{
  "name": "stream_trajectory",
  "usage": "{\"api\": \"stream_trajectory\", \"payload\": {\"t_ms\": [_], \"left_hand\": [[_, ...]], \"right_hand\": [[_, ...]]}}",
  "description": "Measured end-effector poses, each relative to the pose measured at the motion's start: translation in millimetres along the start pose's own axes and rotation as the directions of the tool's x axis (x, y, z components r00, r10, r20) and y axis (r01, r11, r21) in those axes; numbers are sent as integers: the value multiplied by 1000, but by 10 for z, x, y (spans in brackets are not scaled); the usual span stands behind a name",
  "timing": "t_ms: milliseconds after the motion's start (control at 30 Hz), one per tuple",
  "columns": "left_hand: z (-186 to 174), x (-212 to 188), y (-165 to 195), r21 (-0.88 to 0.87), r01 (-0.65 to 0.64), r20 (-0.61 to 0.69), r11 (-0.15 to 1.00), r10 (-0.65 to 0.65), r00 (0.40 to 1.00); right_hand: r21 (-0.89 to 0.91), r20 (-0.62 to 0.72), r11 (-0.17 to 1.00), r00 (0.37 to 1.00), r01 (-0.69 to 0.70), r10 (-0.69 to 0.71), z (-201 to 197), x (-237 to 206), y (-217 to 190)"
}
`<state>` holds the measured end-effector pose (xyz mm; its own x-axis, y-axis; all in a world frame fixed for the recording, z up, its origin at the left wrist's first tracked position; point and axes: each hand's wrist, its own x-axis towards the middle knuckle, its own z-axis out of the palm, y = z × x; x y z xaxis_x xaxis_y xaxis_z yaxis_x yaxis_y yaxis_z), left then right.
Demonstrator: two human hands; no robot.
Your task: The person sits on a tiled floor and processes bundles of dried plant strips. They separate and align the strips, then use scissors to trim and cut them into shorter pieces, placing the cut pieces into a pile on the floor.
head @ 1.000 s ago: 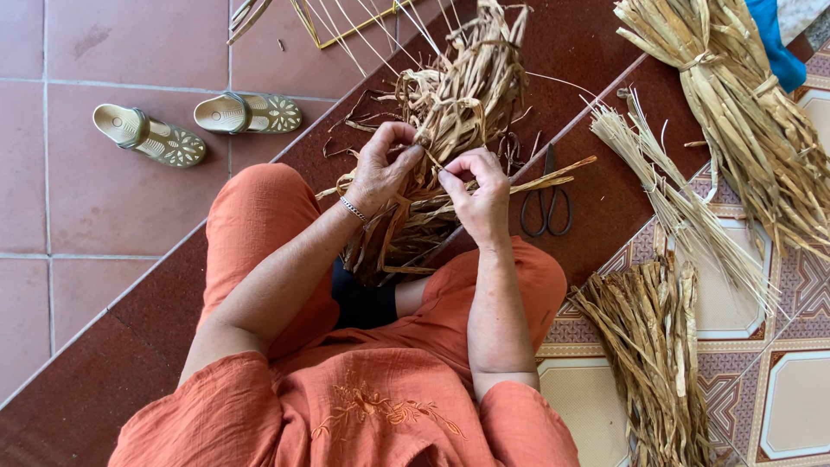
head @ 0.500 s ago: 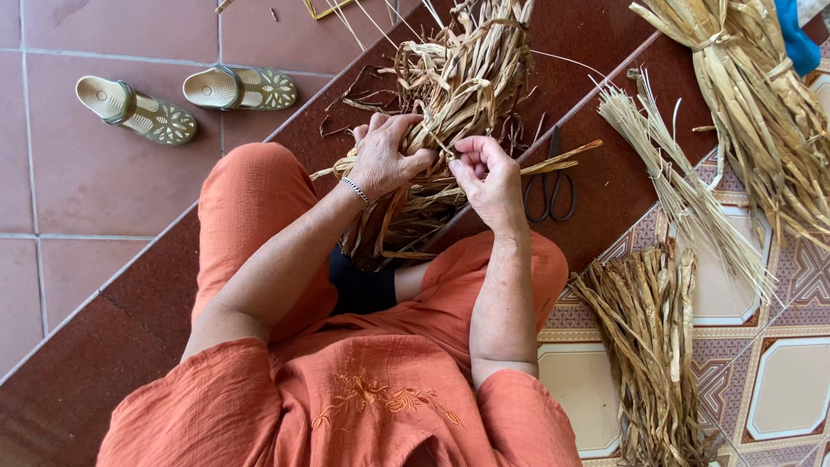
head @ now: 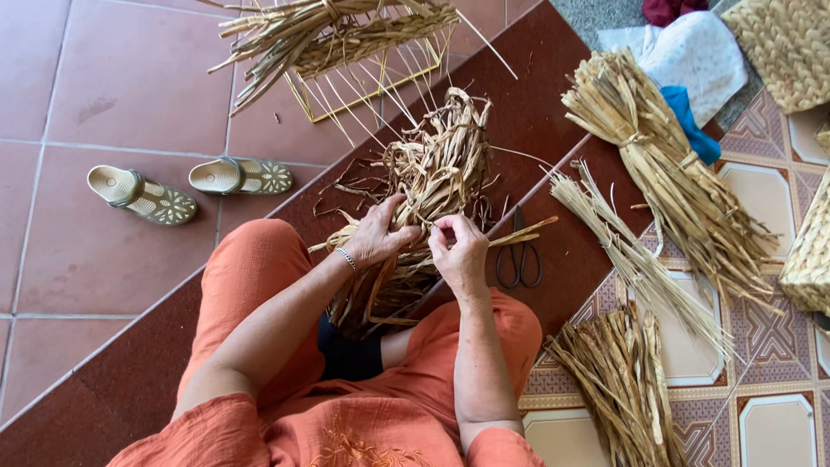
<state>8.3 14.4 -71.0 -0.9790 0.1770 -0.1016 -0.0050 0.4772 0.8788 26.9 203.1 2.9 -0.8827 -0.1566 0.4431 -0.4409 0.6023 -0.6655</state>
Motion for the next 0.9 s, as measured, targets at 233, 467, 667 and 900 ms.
{"api": "stream_trajectory", "payload": {"t_ms": [233,467,667,900], "left_hand": [[111,-32,-10,78,-74,-56,994,78,995],[178,-65,-71,137,-62,-81,989,74,994],[83,-76,-96,-8,-5,108,1000,6,994],[103,-199,46,308,-295,-258,905,377,889]], "right_hand": [[150,134,948,956,-279,260,12,-4,131],[134,226,929,924,-344,310,-19,-147,308],[341,413,723,787,-601,459,-63,-232,500],[543,525,434,694,-719,493,-6,-307,728]]}}
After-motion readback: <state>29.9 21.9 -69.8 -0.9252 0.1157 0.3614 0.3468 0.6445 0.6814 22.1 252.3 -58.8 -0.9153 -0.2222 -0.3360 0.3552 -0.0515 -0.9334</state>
